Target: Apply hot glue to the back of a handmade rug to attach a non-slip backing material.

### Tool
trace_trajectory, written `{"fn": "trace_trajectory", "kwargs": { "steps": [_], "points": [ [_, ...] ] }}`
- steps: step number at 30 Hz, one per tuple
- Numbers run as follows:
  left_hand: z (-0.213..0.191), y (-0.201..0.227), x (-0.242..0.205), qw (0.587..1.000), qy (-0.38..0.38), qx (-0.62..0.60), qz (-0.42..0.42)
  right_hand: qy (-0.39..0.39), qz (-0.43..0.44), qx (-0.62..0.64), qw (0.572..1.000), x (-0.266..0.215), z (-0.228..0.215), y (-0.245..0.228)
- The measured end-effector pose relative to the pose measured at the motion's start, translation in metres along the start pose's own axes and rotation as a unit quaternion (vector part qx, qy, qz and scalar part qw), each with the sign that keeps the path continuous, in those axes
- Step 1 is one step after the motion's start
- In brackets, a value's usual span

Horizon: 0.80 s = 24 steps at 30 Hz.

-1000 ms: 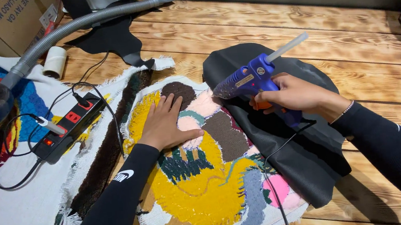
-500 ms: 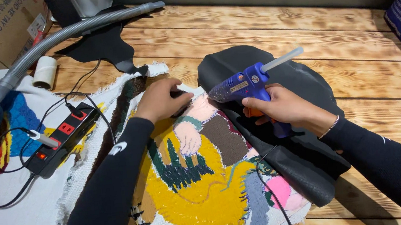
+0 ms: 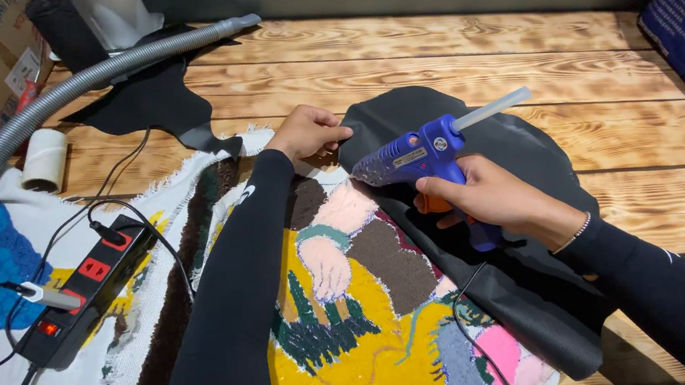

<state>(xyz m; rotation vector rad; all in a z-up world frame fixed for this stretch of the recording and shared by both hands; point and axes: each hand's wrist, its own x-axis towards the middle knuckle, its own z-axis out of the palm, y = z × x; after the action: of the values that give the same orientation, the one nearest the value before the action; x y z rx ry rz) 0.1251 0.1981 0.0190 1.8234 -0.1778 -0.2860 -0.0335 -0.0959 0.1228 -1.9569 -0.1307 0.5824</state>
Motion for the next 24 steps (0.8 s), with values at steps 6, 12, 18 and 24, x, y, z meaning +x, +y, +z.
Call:
{"fn": "trace_trajectory", "kwargs": {
  "steps": [6,12,18,24],
  "points": [
    [0.008,-0.020,0.012,0.997,0.036,-0.013,0.072,0.017,0.012,-0.007,1.000,-0.001,0.000,-0.002],
    [0.013,-0.009,0.001,0.998,0.046,-0.006,0.045,0.035,-0.009,-0.049,0.998,-0.002,0.002,-0.003],
    [0.014,-0.001,-0.009,0.997,0.030,-0.073,0.009,0.034,-0.048,-0.072,0.996,0.004,-0.002,0.006],
    [0.013,-0.006,-0.004,0.996,0.024,-0.089,0.023,0.036,-0.067,-0.127,0.989,0.003,-0.005,0.004]
  ]
}}
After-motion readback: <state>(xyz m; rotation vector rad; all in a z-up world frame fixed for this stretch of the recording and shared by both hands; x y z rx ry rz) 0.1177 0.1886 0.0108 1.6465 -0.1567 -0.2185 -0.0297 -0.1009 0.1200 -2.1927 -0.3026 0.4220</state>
